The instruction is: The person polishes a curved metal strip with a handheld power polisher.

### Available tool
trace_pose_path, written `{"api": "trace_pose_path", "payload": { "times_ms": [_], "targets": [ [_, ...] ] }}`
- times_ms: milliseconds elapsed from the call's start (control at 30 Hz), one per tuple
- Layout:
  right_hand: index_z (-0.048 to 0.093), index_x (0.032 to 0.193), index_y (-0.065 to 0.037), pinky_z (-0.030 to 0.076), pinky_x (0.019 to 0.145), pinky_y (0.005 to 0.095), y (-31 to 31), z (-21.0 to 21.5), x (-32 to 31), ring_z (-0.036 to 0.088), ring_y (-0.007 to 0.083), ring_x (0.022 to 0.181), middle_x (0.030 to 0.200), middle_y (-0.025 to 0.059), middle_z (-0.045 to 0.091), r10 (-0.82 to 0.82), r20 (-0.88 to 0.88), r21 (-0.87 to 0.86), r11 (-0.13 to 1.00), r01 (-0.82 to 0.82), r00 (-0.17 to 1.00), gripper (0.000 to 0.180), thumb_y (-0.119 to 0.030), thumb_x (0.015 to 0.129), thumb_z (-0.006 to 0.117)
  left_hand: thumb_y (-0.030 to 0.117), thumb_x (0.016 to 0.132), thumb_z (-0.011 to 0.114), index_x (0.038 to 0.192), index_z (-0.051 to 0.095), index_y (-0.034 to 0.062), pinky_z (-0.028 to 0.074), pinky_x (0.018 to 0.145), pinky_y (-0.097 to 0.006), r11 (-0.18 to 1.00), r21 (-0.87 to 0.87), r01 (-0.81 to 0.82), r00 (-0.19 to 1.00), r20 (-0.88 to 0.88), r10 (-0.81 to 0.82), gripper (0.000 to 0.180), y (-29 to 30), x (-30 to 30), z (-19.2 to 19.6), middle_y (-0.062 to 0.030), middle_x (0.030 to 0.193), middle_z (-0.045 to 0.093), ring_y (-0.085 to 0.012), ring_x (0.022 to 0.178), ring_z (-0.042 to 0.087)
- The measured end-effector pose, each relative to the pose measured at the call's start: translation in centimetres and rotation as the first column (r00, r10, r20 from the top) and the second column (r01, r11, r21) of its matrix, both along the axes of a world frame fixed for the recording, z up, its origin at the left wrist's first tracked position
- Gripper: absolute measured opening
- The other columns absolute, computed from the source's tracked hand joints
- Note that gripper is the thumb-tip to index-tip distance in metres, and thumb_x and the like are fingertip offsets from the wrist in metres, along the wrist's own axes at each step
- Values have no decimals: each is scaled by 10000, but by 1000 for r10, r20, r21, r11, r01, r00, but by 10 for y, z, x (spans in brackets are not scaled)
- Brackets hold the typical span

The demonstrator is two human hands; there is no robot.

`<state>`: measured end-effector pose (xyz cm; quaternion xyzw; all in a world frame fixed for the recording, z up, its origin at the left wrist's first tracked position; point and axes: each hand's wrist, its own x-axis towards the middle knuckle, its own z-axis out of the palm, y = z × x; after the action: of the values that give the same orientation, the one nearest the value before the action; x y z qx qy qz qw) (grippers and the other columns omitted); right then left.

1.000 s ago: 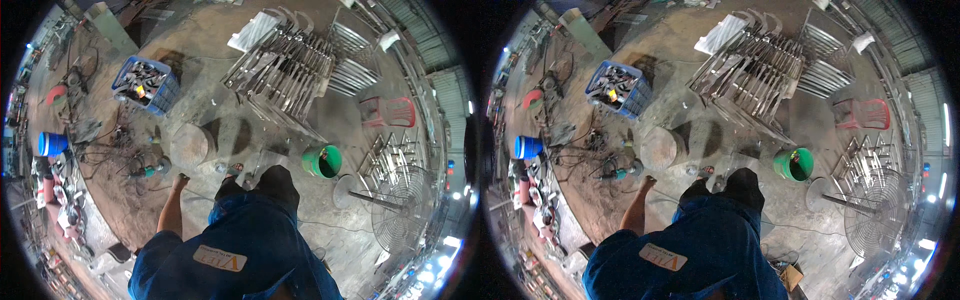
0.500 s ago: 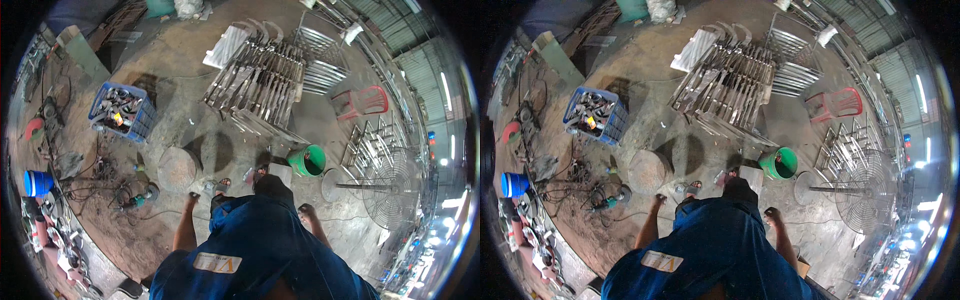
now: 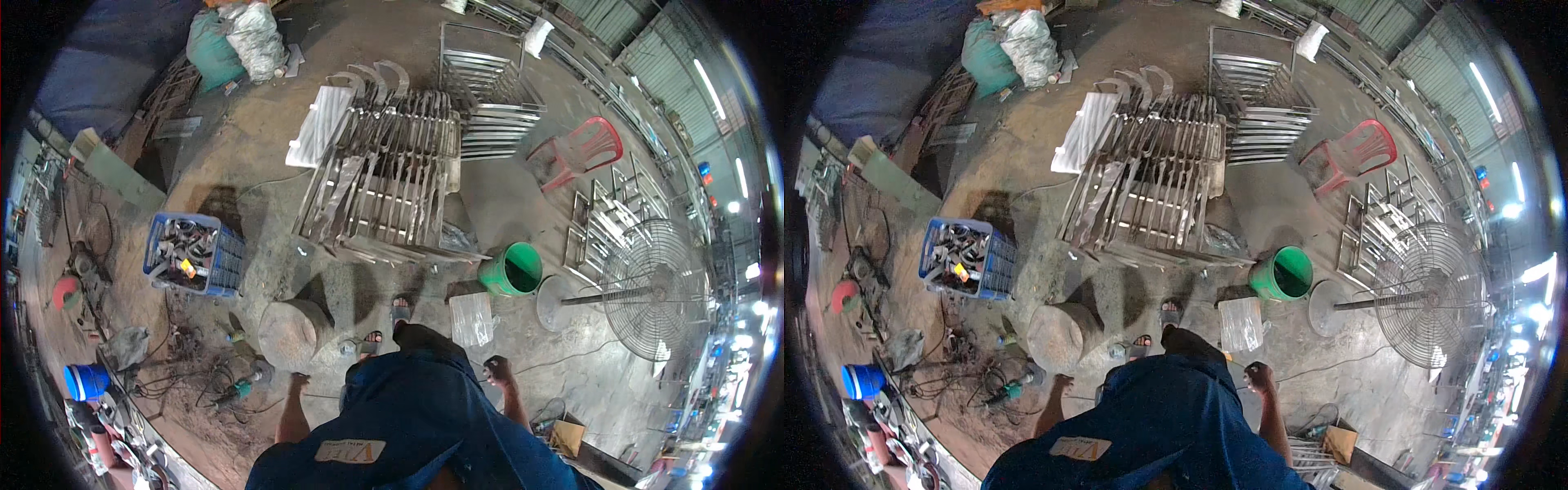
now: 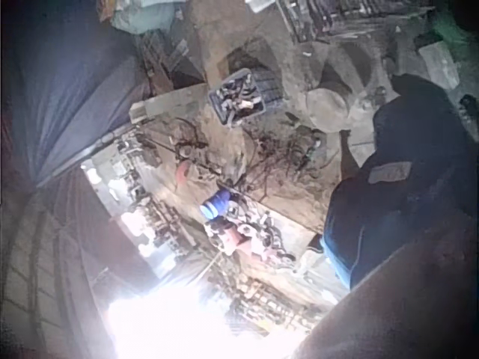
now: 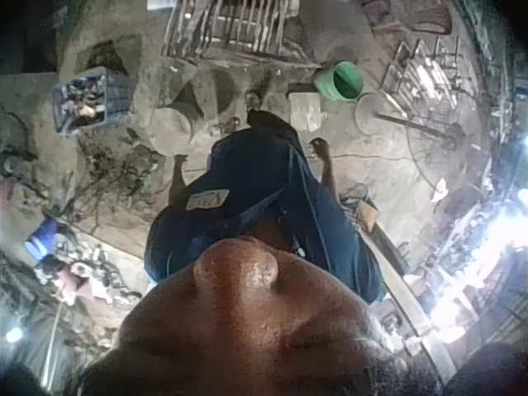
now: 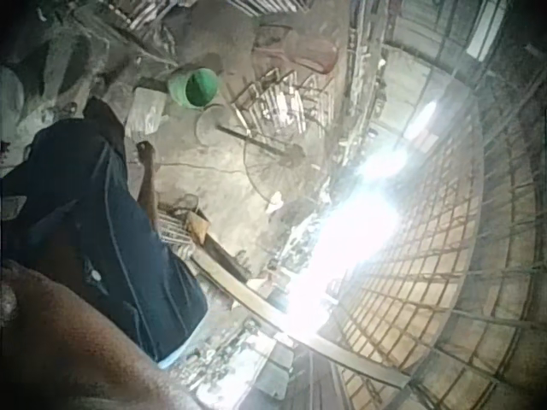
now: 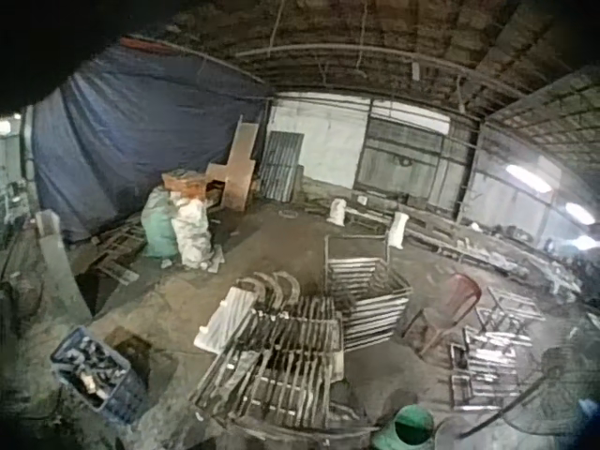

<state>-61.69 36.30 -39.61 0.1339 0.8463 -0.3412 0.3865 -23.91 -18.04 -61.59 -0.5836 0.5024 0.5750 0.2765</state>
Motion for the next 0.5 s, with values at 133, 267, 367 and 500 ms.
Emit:
{"api": "trace_pose_path", "payload": {
  "times_ms": [133,267,367,500],
  "targets": [
    [646,970,-22,470,389,326,-12,-16,-58,607,173,477,727,82,692,-21,-141,-93,996,8,990,227,-241,910,638,297,926,635,980,673,61,510,505,-410,923,-182,-338,896,-361,257,245,-83,-44,25,-101,847,682,-249,658,637],
    [643,842,-19,469,435,314,-7,-53,-185,601,159,502,674,98,659,225,-740,-44,924,-379,634,249,-239,931,567,254,948,557,1119,660,47,526,618,-334,828,-161,-537,691,-647,322,287,-160,-197,81,-92,963,696,-211,753,664],
    [648,996,4,507,595,378,-47,-56,-289,659,187,663,844,109,698,-155,-581,-259,966,-1,799,271,-258,950,595,154,915,658,1090,673,19,521,634,-288,820,-182,-543,568,-798,199,222,-187,-332,146,-78,966,704,-175,779,665],
    [644,1004,21,523,668,422,-214,-26,-369,665,250,726,886,129,692,-314,-90,-589,782,203,945,364,-337,981,580,150,913,689,1104,657,14,519,635,-292,749,-371,-550,648,-755,102,237,-257,-390,200,-36,974,701,-139,782,648]
  ]
}}
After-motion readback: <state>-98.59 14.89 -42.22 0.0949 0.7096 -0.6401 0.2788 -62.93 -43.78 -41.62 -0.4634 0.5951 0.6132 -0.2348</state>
